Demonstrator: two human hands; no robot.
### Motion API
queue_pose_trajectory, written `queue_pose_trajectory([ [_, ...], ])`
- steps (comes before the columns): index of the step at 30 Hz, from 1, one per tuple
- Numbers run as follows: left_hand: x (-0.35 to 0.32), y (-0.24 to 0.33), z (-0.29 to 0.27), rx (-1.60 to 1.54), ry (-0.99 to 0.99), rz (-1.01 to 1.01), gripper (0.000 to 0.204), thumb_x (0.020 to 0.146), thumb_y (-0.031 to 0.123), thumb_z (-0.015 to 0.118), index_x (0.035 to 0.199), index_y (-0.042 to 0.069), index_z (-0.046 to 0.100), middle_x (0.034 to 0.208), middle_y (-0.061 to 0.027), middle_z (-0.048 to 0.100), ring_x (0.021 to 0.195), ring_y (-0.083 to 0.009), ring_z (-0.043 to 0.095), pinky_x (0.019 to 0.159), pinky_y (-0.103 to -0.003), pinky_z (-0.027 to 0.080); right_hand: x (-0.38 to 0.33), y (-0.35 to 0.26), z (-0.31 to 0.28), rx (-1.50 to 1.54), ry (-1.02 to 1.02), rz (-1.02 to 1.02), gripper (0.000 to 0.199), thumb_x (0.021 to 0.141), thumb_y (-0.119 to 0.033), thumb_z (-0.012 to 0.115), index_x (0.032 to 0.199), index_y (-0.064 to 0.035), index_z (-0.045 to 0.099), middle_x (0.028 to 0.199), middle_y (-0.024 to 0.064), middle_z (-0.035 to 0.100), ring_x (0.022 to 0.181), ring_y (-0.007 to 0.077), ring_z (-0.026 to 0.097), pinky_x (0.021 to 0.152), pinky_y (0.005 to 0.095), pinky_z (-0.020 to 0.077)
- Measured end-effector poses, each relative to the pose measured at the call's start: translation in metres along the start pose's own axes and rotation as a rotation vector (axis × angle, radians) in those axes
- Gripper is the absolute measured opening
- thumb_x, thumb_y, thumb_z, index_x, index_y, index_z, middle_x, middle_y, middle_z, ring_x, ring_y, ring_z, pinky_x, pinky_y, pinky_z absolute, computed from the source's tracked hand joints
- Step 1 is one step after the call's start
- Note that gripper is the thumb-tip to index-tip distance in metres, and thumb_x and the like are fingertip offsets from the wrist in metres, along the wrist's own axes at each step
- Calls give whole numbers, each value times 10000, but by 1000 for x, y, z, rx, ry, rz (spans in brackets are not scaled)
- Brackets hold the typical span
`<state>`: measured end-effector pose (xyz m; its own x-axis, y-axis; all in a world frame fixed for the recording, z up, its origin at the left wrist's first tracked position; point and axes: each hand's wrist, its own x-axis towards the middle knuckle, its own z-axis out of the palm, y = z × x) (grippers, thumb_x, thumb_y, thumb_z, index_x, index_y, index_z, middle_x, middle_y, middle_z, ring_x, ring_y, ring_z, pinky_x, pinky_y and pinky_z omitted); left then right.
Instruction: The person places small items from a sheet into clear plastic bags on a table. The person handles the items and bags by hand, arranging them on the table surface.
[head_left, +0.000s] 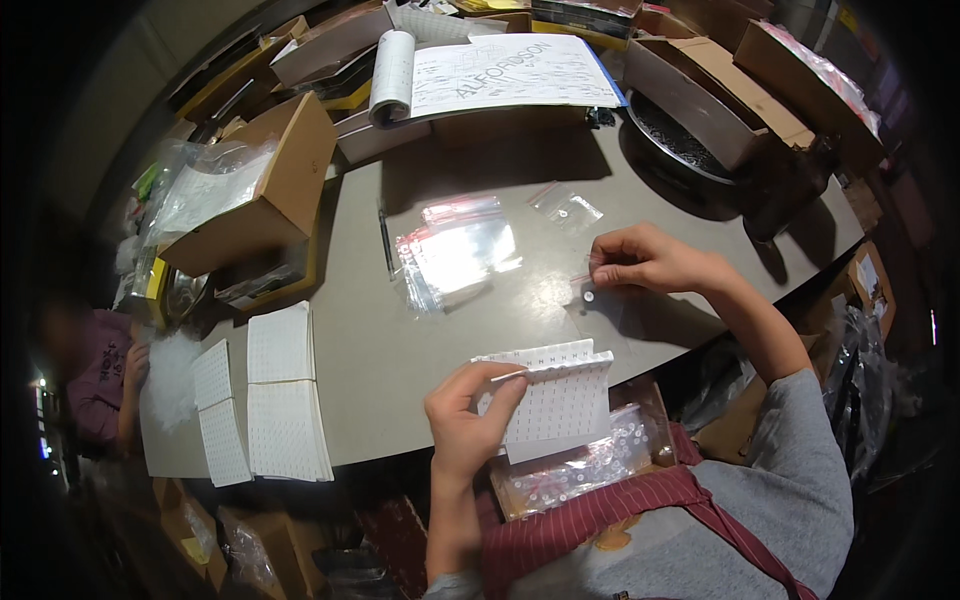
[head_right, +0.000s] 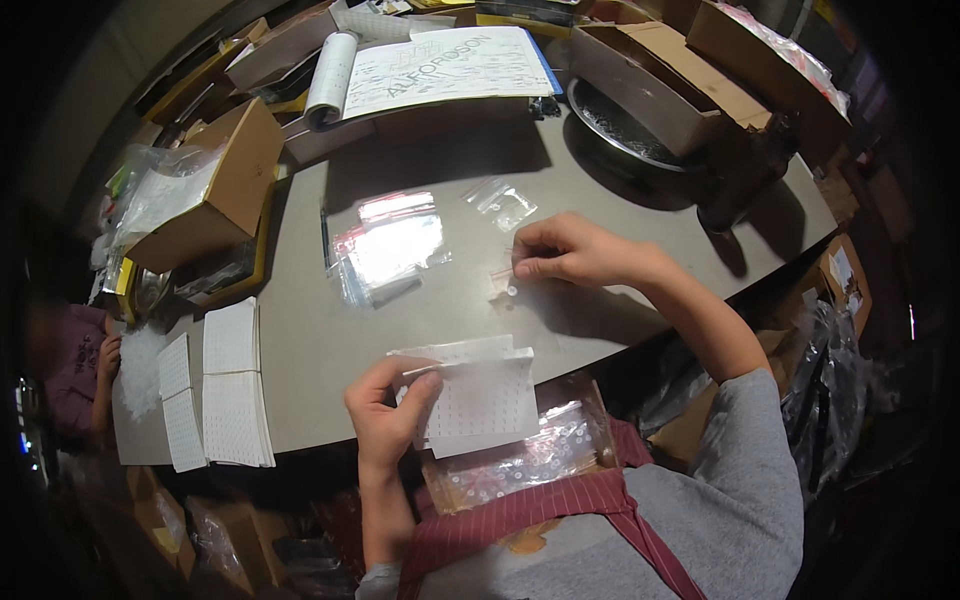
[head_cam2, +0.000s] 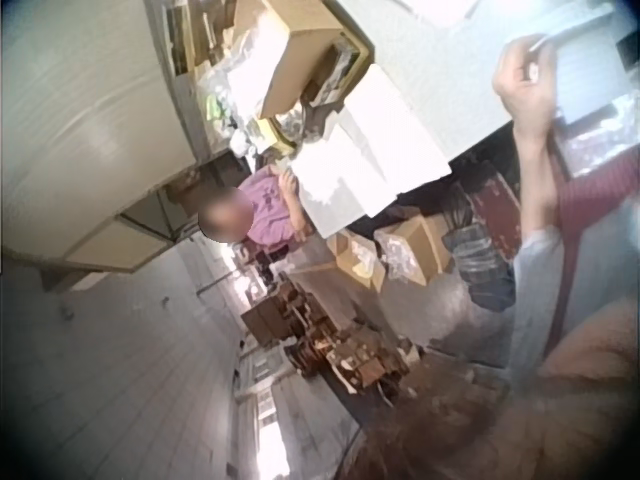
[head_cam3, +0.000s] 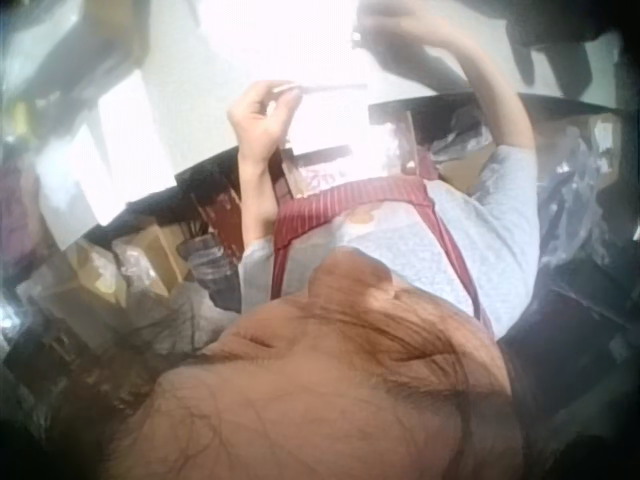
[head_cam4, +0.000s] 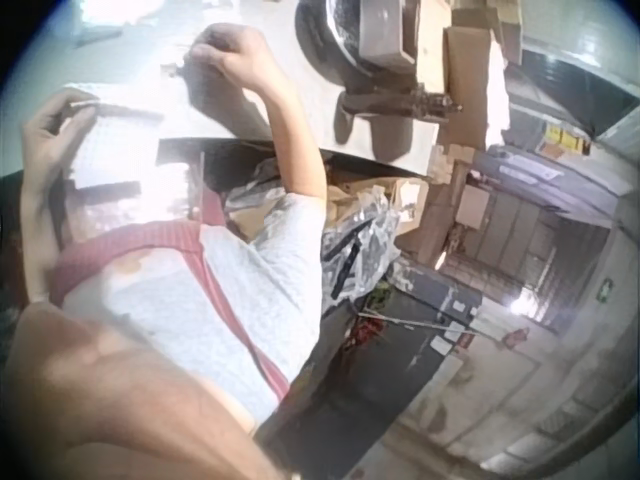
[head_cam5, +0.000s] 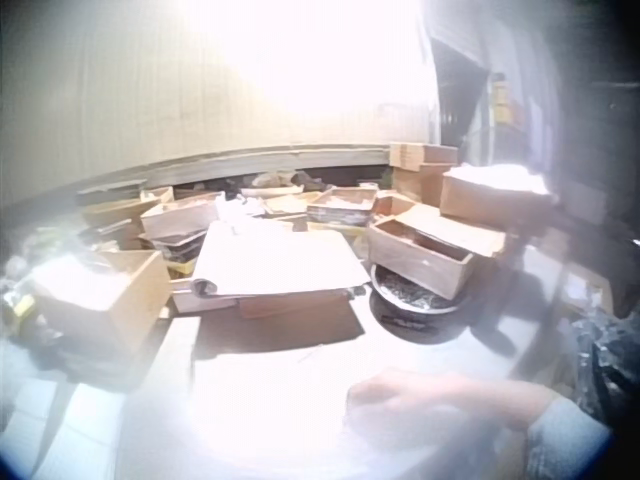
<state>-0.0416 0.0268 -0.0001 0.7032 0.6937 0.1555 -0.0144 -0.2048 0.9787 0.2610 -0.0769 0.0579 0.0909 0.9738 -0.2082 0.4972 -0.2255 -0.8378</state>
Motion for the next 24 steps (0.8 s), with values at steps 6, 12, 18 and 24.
queue_pose_trajectory([
  [6,3,7,1,89,-42,75,111,830,8,736,932,-33,744,810,-46,716,728,-86,631,655,-240,488,11,11,12,-356,178,-172,402,968,-382,684,822,-7,702,637,157,593,567,248,538,584,372,442],
  [12,2,6,1,64,-61,43,110,826,-4,733,931,-34,744,800,-43,713,706,-74,620,625,-226,475,11,7,10,-704,425,39,473,940,-434,696,743,-5,657,677,157,628,658,330,625,628,419,490],
  [18,0,3,1,58,-39,58,111,823,-4,748,932,-22,748,817,-68,718,722,-108,646,647,-244,495,-9,-33,39,-499,269,-388,211,912,-210,699,979,-28,616,966,155,629,929,354,623,811,440,510],
  [24,2,8,0,106,-84,74,133,811,5,779,939,2,742,844,-106,723,756,-183,696,680,-289,533,5,-44,78,-389,101,-590,206,849,-136,686,1001,-29,598,993,139,607,965,349,603,849,440,497],
])
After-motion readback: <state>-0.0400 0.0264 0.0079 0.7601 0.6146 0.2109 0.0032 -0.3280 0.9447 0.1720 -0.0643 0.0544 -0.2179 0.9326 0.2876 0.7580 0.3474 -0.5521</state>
